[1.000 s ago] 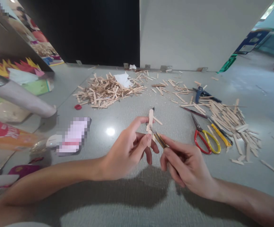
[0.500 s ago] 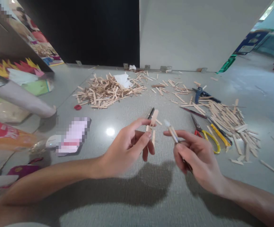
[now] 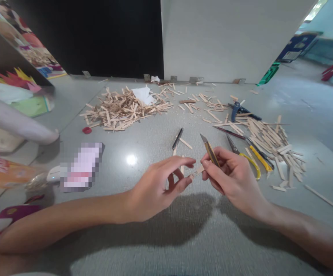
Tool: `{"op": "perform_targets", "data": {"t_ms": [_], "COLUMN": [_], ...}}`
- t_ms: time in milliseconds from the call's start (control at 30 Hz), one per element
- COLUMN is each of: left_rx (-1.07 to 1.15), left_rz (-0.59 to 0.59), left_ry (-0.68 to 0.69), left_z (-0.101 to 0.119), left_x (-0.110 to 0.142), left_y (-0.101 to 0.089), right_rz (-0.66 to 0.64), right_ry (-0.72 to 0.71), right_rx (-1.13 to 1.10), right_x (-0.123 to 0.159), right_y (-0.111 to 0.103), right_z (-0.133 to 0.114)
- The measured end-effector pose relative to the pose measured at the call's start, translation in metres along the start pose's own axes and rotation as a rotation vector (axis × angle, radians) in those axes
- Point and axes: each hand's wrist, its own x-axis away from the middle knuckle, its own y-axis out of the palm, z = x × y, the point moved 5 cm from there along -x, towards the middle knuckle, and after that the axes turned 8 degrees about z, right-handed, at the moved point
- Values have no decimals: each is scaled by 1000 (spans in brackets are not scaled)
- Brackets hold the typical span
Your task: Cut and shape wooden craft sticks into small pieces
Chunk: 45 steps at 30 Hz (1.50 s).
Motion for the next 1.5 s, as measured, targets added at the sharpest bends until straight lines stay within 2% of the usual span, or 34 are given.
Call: {"op": "perform_targets", "data": {"t_ms": [100,267,333,600,900,1100,1500], "left_rx": [-84,-267,-303,-300,-285,-255,-299], "left_rz": [114,278,295,170,42,55,95], "left_ry": [243,485,553,468,497,481,566], "left_z": [5,12,13,8,3,2,6], "left_x": [6,12,13,11,10,11,13], "left_y": [-1,0,0,1,8,8,8], "right_rz": [27,41,30,-10,-60,-74,-81], "right_ry": [-64,-88,-82,-108,-106,-90,-85], "right_rx": [25,33,38,104,225,252,257], "right_x": [2,8,9,12,13,11,9], "right_y": [0,0,1,4,7,6,7], "right_z": [-2,-3,-2,0,1,3,4]}}
